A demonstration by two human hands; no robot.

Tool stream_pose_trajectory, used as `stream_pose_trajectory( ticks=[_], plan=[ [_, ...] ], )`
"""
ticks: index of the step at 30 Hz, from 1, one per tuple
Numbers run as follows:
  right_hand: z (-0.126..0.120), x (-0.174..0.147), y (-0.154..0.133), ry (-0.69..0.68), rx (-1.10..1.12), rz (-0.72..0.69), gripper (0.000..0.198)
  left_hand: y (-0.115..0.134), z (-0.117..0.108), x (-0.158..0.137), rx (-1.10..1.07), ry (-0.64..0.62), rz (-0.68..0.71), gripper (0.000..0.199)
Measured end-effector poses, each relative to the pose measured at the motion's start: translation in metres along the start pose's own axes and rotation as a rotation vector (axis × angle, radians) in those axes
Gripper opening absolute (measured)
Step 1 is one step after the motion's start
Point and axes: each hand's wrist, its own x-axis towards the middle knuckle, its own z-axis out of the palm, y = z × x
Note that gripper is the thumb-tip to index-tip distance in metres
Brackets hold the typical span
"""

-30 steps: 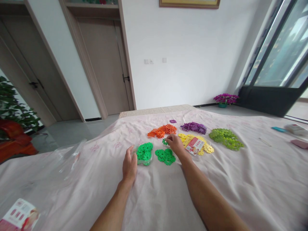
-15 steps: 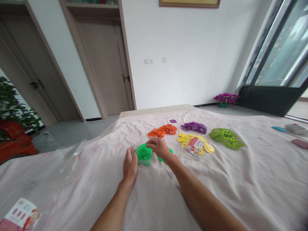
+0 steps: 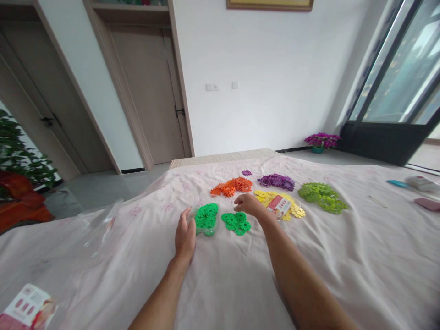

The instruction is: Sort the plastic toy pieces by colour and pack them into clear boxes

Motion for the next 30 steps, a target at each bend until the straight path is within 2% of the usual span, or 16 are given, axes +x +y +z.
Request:
stream_pose_trajectory(
  ticks=[3, 7, 10, 18, 24, 27, 30],
  plan=[
    [-0.004, 0.002, 0.017, -0.111, -0.048, 0.050, 0.036, -0.001, 0.000, 0.000, 0.001, 0.001, 0.002, 0.040],
    [-0.004, 0.003, 0.026, -0.183, -0.066, 0.068, 0.037, -0.001, 0.000, 0.000, 0.005, -0.004, -0.003, 0.041],
    [-0.002, 0.004, 0.025, -0.203, -0.077, 0.079, 0.031, -0.001, 0.000, 0.001, 0.011, 0.001, 0.000, 0.040],
    [-0.004, 0.000, 0.023, -0.188, -0.052, 0.088, 0.031, -0.005, 0.001, 0.001, -0.012, -0.011, -0.001, 0.041],
    [-0.006, -0.003, 0.020, -0.095, 0.034, 0.067, 0.020, -0.003, 0.000, 0.000, -0.019, -0.015, -0.005, 0.041],
    [-0.007, -0.003, 0.013, 0.012, 0.092, 0.031, 0.012, 0.000, -0.001, 0.000, -0.013, -0.016, -0.006, 0.041],
    [-0.006, 0.000, 0.000, 0.138, 0.242, 0.005, 0.009, 0.002, -0.001, 0.000, 0.007, -0.003, -0.013, 0.041]
  ],
)
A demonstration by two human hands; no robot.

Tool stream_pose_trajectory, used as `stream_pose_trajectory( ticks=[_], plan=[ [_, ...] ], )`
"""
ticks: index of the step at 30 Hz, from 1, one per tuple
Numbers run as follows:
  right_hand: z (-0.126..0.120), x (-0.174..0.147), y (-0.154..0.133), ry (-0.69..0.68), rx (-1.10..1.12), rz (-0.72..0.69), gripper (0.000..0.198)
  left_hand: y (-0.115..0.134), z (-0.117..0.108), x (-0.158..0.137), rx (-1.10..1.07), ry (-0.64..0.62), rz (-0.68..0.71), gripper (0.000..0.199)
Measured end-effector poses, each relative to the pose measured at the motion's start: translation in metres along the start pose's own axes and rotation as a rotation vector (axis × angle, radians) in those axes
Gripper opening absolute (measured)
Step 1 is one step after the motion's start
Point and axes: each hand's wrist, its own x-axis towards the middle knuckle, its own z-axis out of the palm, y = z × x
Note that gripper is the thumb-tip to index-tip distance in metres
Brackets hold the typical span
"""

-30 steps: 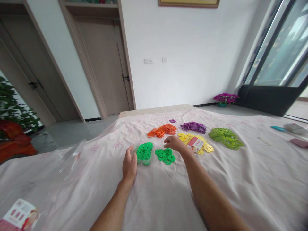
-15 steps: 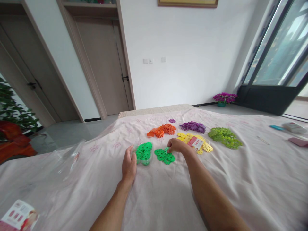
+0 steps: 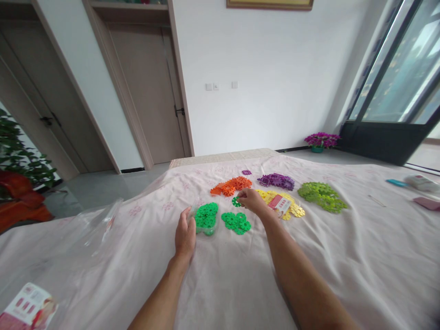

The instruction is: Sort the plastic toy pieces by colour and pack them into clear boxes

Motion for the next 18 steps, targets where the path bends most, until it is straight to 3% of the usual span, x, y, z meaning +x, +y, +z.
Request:
stream_pose_trajectory(
  ticks=[4, 7, 12, 18],
  plan=[
    [0.014, 0.001, -0.021, 0.073, 0.276, -0.007, 0.012, -0.001, 0.000, 0.001, -0.002, 0.002, 0.002, 0.041],
    [0.029, -0.005, -0.038, 0.050, 0.357, -0.064, 0.011, -0.003, 0.001, 0.002, 0.001, 0.007, 0.004, 0.041],
    [0.052, -0.018, -0.056, -0.038, 0.312, -0.173, 0.011, -0.005, 0.002, 0.003, 0.000, 0.012, 0.016, 0.041],
    [0.061, -0.022, -0.058, -0.070, 0.067, -0.266, 0.013, -0.005, 0.001, 0.003, 0.005, 0.001, 0.010, 0.042]
  ],
)
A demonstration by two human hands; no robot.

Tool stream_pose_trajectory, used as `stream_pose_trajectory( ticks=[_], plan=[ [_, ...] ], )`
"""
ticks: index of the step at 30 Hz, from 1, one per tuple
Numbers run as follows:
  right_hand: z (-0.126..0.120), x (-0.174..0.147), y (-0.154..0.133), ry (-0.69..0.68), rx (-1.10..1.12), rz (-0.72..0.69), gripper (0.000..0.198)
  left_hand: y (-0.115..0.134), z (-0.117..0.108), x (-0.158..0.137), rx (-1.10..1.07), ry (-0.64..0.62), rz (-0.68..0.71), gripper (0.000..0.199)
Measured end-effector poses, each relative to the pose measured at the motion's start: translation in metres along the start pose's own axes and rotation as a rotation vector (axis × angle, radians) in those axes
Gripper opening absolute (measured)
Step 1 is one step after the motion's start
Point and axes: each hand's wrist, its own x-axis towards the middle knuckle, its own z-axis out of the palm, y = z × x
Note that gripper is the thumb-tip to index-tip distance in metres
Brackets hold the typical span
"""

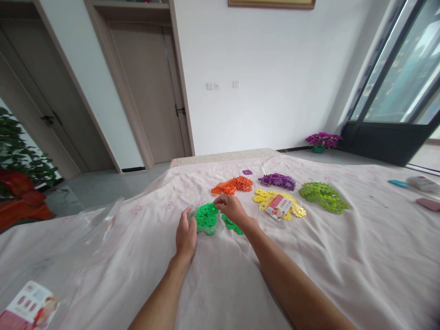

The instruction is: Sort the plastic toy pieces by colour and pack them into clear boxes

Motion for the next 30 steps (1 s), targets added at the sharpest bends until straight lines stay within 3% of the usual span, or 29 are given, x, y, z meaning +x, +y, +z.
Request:
stream_pose_trajectory(
  ticks=[9, 15, 20, 23, 30],
  plan=[
    [-0.016, 0.004, 0.016, 0.145, -0.180, 0.148, 0.025, 0.003, 0.001, 0.000, 0.000, 0.003, -0.016, 0.041],
    [-0.033, -0.002, 0.021, -0.188, -0.362, 0.240, 0.035, 0.002, 0.001, -0.001, -0.012, -0.011, -0.016, 0.042],
    [-0.038, -0.003, 0.025, -0.366, -0.407, 0.249, 0.047, 0.002, 0.000, -0.001, -0.027, -0.015, -0.011, 0.041],
    [-0.040, -0.002, 0.030, -0.408, -0.435, 0.251, 0.053, 0.002, 0.000, -0.001, -0.023, -0.015, -0.010, 0.041],
    [-0.038, -0.004, 0.032, -0.346, -0.465, 0.257, 0.054, 0.002, 0.000, -0.002, -0.015, -0.012, -0.004, 0.041]
  ],
)
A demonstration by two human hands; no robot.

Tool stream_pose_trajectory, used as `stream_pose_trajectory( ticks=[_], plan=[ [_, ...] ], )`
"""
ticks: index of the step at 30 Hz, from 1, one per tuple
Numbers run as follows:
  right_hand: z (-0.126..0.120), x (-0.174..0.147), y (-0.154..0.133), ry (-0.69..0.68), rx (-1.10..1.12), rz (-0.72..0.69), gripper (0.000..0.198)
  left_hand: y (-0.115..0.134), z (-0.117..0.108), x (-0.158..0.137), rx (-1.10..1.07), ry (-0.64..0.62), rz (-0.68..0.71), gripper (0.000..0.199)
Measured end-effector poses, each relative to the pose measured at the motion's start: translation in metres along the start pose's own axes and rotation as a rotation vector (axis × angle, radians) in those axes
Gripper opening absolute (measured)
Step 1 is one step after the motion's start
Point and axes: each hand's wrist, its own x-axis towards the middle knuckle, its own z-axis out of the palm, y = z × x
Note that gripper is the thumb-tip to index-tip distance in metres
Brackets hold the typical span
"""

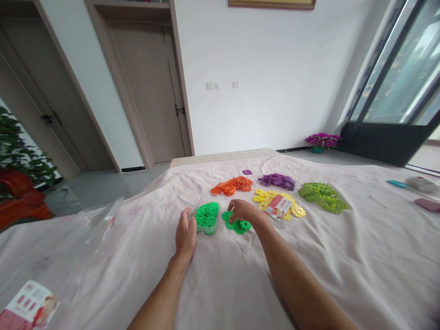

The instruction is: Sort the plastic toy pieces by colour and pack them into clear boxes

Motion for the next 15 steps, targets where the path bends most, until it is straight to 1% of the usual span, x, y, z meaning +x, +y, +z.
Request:
stream_pose_trajectory(
  ticks=[4, 7, 9, 15],
  plan=[
    [-0.004, -0.003, -0.004, 0.075, 0.021, 0.007, 0.036, 0.000, 0.000, 0.000, -0.003, 0.001, 0.000, 0.041],
    [-0.008, -0.005, -0.007, 0.182, 0.081, 0.000, 0.020, -0.001, 0.000, 0.001, 0.002, 0.002, 0.004, 0.041],
    [-0.009, -0.005, -0.010, 0.261, 0.174, -0.034, 0.012, 0.000, 0.001, 0.001, 0.011, 0.008, 0.008, 0.040],
    [-0.004, 0.000, -0.027, 0.396, 0.509, -0.140, 0.012, -0.002, 0.001, 0.001, 0.031, 0.016, -0.002, 0.041]
  ],
)
